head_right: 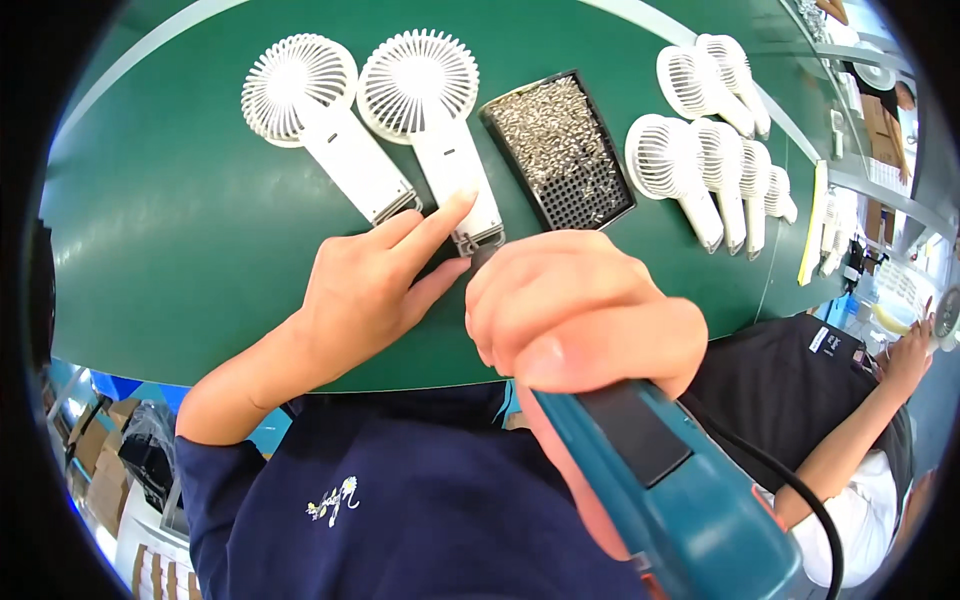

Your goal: Assembling portable electric fans using an electric screwdriver on a factory assembly line.

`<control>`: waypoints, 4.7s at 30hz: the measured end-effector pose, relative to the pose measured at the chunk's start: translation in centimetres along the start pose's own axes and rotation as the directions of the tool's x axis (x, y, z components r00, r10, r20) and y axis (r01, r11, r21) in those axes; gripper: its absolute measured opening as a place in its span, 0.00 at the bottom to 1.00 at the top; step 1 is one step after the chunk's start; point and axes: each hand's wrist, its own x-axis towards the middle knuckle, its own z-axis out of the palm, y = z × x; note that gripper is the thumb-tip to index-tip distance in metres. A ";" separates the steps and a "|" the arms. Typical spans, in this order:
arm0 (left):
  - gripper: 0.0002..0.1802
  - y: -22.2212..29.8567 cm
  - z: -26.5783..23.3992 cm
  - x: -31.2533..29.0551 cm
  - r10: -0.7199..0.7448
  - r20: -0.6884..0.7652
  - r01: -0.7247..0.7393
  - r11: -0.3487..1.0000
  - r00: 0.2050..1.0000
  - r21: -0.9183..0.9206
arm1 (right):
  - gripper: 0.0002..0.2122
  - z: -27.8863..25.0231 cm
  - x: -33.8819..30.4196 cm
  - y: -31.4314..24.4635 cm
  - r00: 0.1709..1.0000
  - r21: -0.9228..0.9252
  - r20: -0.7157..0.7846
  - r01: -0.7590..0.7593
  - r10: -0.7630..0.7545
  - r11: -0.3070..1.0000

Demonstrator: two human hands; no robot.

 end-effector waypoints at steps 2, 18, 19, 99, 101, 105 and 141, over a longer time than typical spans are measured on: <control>0.30 0.2 -0.6 0.0 0.010 0.099 -0.019 0.996 0.995 0.088 | 0.33 -1.3 0.3 -0.9 0.996 -0.049 0.002 0.087 -0.087 0.995; 0.47 -0.5 -2.0 -1.6 -0.036 0.165 -0.035 0.912 0.986 0.409 | 0.44 -7.2 -1.1 0.8 0.929 0.025 -0.320 0.205 -0.186 0.978; 0.47 -0.2 -1.9 -1.8 -0.036 0.174 -0.039 0.912 0.984 0.407 | 0.44 -7.5 -1.2 0.8 0.927 0.021 -0.324 0.208 -0.190 0.978; 0.07 -0.6 -0.9 0.5 0.204 -0.102 -0.191 0.973 0.974 0.128 | 0.34 0.9 0.3 0.5 0.991 0.102 -0.131 0.006 0.008 0.995; 0.07 -0.4 -0.7 0.7 0.207 -0.094 -0.195 0.973 0.974 0.123 | 0.33 0.8 0.1 0.3 0.988 0.107 -0.151 0.022 -0.006 0.994; 0.07 -0.3 -0.5 0.9 0.191 -0.103 -0.181 0.978 0.976 0.099 | 0.32 0.2 0.2 -0.2 0.984 0.096 -0.170 0.063 -0.046 0.993; 0.20 1.9 -2.3 2.1 0.331 -0.181 -0.331 0.943 0.926 0.027 | 0.36 -5.6 -0.6 -4.1 0.913 0.141 -0.386 0.198 -0.130 0.970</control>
